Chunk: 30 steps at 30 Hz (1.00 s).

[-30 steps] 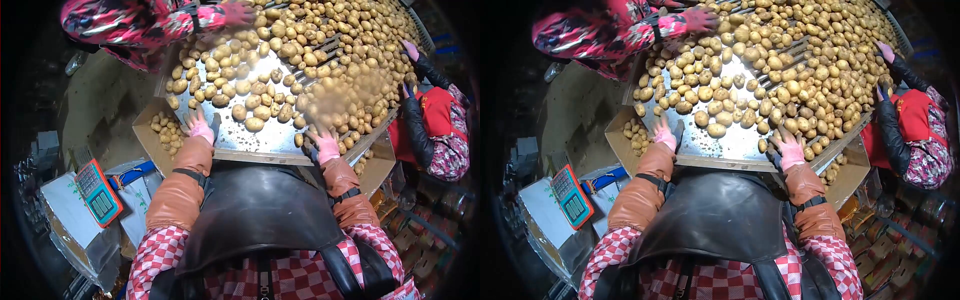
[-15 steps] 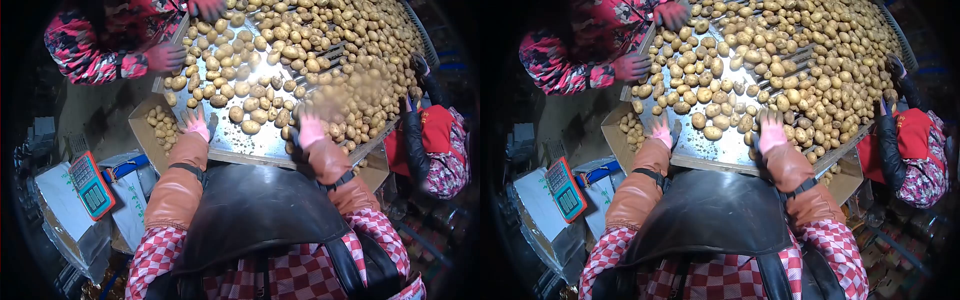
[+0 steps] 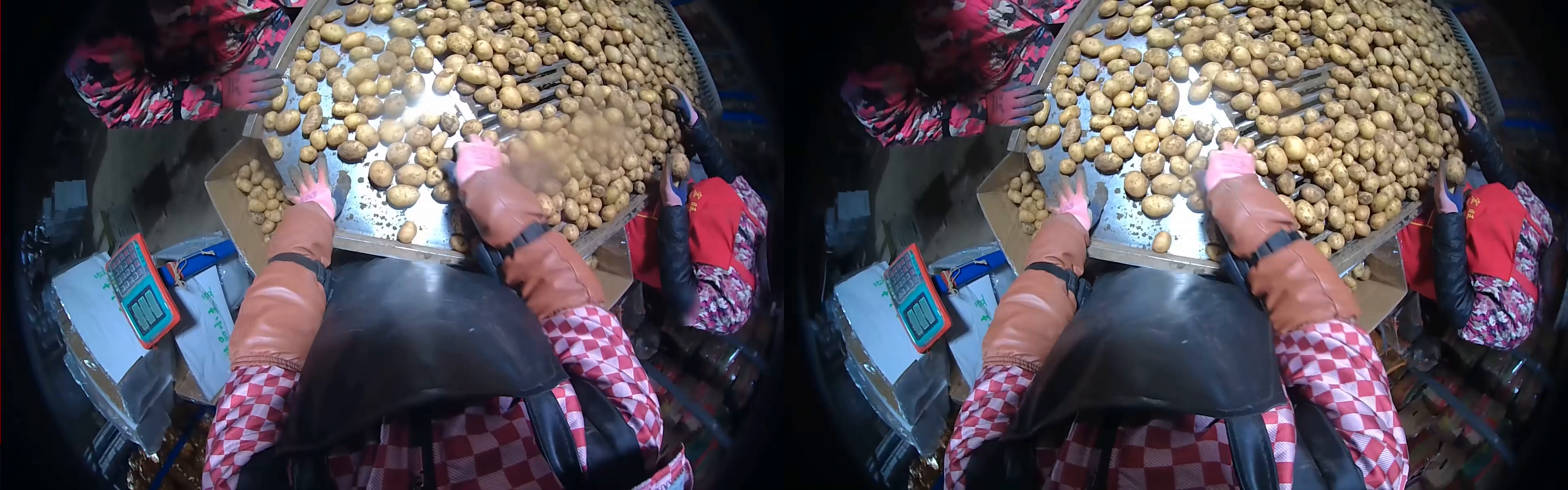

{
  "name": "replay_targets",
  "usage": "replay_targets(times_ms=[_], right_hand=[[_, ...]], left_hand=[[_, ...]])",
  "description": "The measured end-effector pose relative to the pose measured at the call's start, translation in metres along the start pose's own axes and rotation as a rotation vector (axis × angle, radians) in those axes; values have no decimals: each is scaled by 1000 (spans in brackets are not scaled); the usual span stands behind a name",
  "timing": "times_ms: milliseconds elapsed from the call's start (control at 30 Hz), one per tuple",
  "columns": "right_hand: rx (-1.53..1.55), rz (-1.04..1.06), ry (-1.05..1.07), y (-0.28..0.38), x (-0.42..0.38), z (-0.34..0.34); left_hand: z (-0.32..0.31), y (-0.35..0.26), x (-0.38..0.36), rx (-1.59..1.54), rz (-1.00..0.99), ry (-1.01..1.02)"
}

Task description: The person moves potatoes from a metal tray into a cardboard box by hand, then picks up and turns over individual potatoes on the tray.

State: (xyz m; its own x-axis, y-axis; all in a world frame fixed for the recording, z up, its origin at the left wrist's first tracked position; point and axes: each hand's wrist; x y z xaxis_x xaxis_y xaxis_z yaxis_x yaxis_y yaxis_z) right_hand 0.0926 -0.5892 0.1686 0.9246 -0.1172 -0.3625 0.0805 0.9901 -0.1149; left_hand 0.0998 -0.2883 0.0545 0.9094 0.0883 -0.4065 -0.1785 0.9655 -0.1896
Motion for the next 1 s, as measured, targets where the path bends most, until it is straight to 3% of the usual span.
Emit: replay_targets(times_ms=[67, 133, 200, 233, 267, 300, 333, 400, 433, 467, 533, 600, 633, 667, 700, 767, 800, 833, 867, 933, 967, 1000], right_hand=[[-18, 5, -2, 2, 36, -46], [175, -72, -131, -8, 31, -50], [798, -169, -236, -35, 9, -69], [1260, -257, -92, -52, -2, -84], [1018, -234, -278, -58, -33, -57], [1008, -198, -323, -77, -40, -79], [920, -214, -239, -90, -61, -72], [1097, -176, -392, -105, -96, -94], [1148, -185, -435, -107, -112, -96], [1199, -194, -477, -107, -127, -95], [1292, -310, -401, -108, -146, -93], [1390, -321, -270, -113, -161, -96], [1727, -363, -142, -111, -169, -95], [1363, -198, -333, -114, -172, -95], [1530, -391, 23, -115, -179, -87], [1494, -260, -270, -117, -198, -85], [1763, -176, -391, -124, -197, -124], [1628, -268, -439, -131, -208, -118], [1476, -274, -646, -144, -220, -111], [1647, -511, -1102, -155, -247, -97], [2568, -689, -1130, -178, -268, -76], [2439, -756, -1275, -185, -291, -51]], left_hand=[[-8, 8, 5, -14, -18, -16], [-8, 11, 4, -24, -43, -25], [-1, 6, 0, 7, -20, -14], [-4, 8, 0, 14, -33, -14], [-9, 15, 5, 14, -5, 4], [-9, 15, 8, 13, 17, 18], [2, 4, 1, 28, -2, 16], [28, -27, -30, -159, 45, -97], [18, -31, -42, -128, -248, -273], [27, -51, -59, -75, -432, -318], [33, -87, -68, -186, -888, -289], [43, -134, -66, -9, -997, -122], [40, -154, -62, 114, -875, -9], [30, -167, -53, 222, -853, -30], [55, -194, -68, 465, -736, 156], [33, -190, -53, 480, -797, 127], [32, -195, -56, 499, -794, 112], [30, -192, -54, 477, -827, 71], [29, -194, -51, 522, -802, 109], [27, -198, -51, 525, -811, 107], [28, -199, -48, 586, -844, 112], [26, -200, -47, 634, -873, 101]])
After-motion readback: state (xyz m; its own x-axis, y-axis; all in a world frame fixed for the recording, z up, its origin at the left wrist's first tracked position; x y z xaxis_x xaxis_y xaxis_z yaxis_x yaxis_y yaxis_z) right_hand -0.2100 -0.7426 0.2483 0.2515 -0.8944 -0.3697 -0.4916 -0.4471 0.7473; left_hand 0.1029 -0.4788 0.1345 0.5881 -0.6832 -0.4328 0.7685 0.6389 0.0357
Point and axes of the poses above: each hand's wrist, its own x-axis towards the middle knuckle, its own z-axis out of the back of the hand, y = z × x, and after that the axes turned 9 degrees about -x, right-handed
